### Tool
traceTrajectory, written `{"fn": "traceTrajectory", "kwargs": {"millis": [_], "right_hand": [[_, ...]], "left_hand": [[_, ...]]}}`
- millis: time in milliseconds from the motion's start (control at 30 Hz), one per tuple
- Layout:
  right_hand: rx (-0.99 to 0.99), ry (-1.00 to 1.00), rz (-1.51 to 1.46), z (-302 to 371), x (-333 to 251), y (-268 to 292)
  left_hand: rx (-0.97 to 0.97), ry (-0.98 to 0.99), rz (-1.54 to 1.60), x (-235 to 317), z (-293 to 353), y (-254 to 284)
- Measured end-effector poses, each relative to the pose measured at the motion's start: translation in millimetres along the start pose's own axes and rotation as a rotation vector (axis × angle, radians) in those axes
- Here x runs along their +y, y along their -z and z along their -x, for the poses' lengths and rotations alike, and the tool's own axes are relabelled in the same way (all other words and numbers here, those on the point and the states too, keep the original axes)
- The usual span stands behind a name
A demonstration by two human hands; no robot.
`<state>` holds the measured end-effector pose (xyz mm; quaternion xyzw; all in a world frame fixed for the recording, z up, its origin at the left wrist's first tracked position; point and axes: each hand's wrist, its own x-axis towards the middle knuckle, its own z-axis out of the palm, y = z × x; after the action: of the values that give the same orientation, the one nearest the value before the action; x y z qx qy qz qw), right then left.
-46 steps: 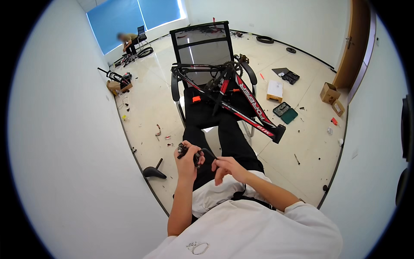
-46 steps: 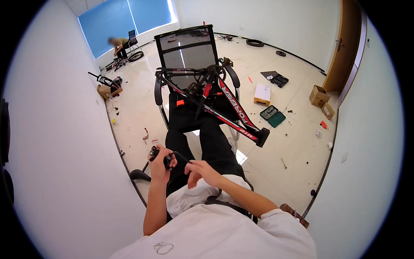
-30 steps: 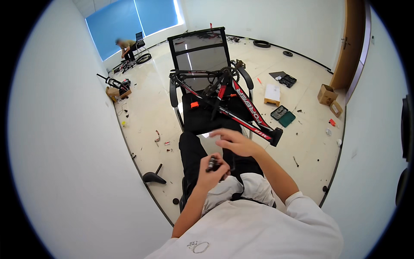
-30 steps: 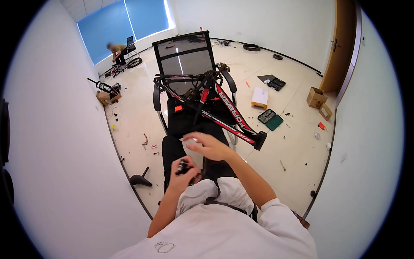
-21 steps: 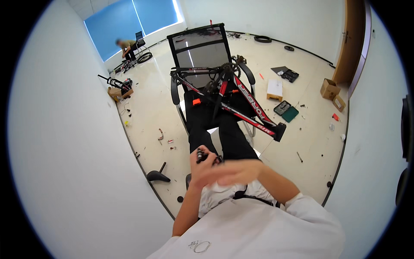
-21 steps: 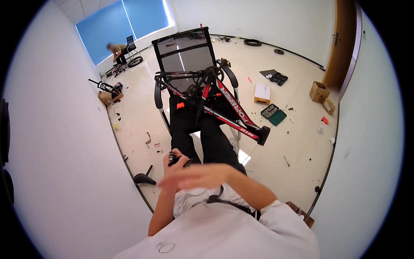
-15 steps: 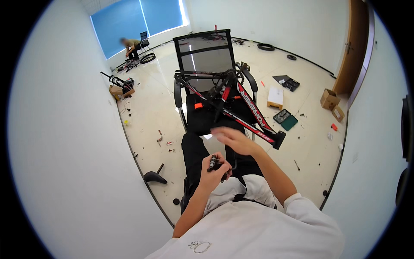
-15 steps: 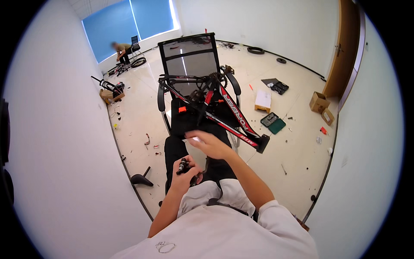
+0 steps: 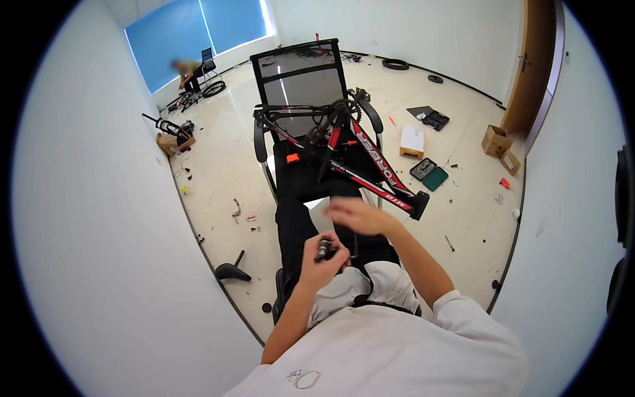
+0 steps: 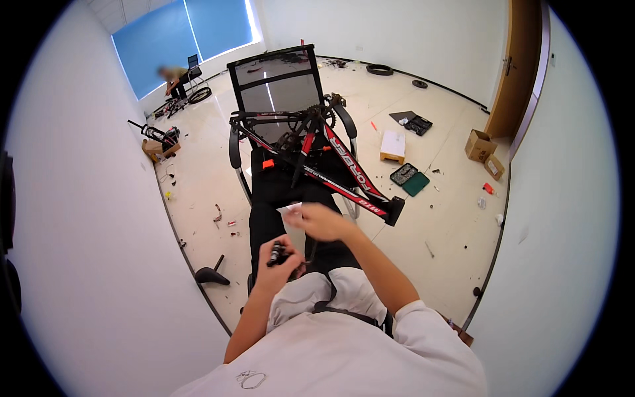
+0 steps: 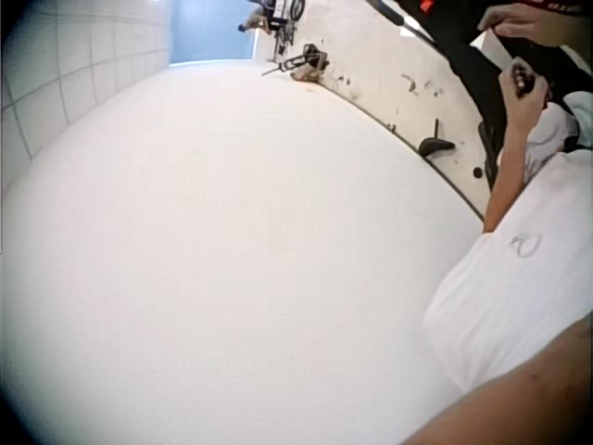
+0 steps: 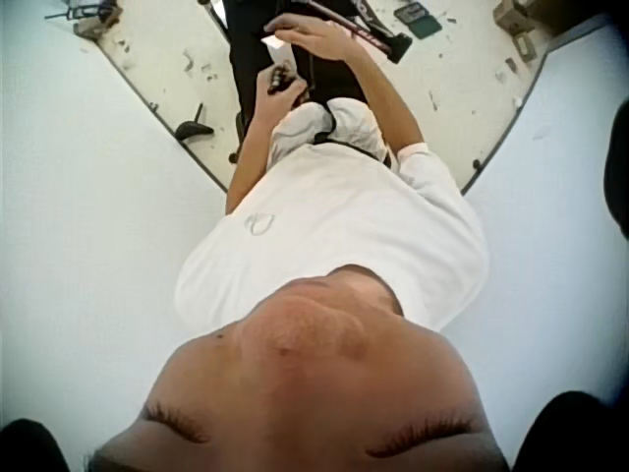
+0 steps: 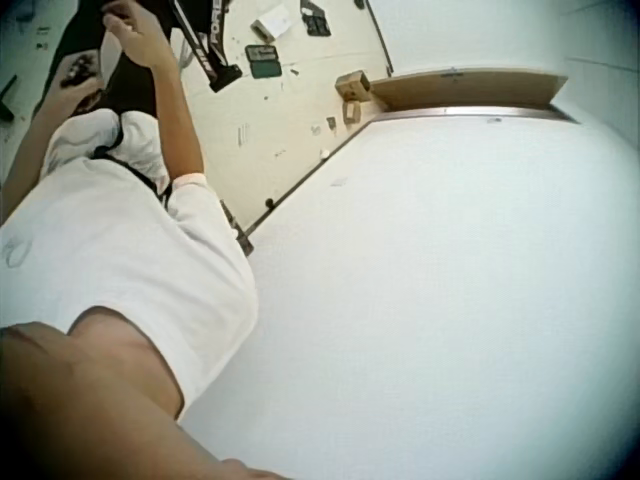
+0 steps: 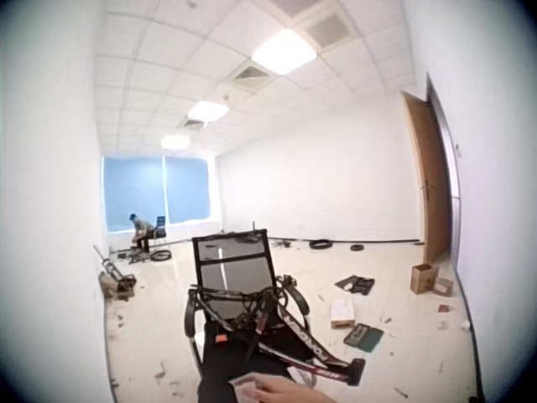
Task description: The person sits on a chair and repeatedly handles a small black cylindrical bicycle component, rotating and inspecting it with both hands. A bicycle frame rests on the chair back, and another person works on a separate bicycle in the background.
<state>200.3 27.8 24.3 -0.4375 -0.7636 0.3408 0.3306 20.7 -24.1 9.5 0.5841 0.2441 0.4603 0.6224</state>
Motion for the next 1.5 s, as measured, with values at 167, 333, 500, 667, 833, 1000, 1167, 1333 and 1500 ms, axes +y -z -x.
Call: {"fn": "traceTrajectory", "kwargs": {"millis": [167,333,500,667,833,1000,1167,1333,1500], "right_hand": [[-0.776,0.145,-0.174,53.6,-20.3,-50.0],[-0.439,0.267,-0.725,32.3,-98.2,-3.1],[0.018,0.043,0.032,-10.3,6.3,-11.5],[-0.412,0.203,-0.047,56.4,-24.0,-78.8],[-0.088,0.475,-0.323,31.2,-110.7,-23.1],[0.043,0.119,-0.123,7.8,-30.6,-22.5],[-0.491,-0.178,-0.566,46.9,4.3,-81.9],[-0.521,0.346,-0.294,40.0,-100.0,-69.5],[-0.087,0.183,-0.388,-13.8,-79.9,-13.1]], "left_hand": [[0.210,0.001,0.049,-4.5,-11.5,30.2],[0.197,0.028,0.014,-38.3,5.2,25.7],[0.005,0.084,0.090,13.0,-0.4,-3.2],[0.201,0.046,0.097,-0.7,-14.5,34.9],[0.024,0.031,-0.388,-27.9,-0.5,44.4],[-0.035,0.239,0.193,16.2,0.1,17.1],[0.082,0.145,0.199,10.8,-8.9,35.5],[0.253,-0.028,-0.186,-28.7,-14.8,58.1],[-0.002,0.336,-0.185,-13.3,-1.3,26.1]]}}
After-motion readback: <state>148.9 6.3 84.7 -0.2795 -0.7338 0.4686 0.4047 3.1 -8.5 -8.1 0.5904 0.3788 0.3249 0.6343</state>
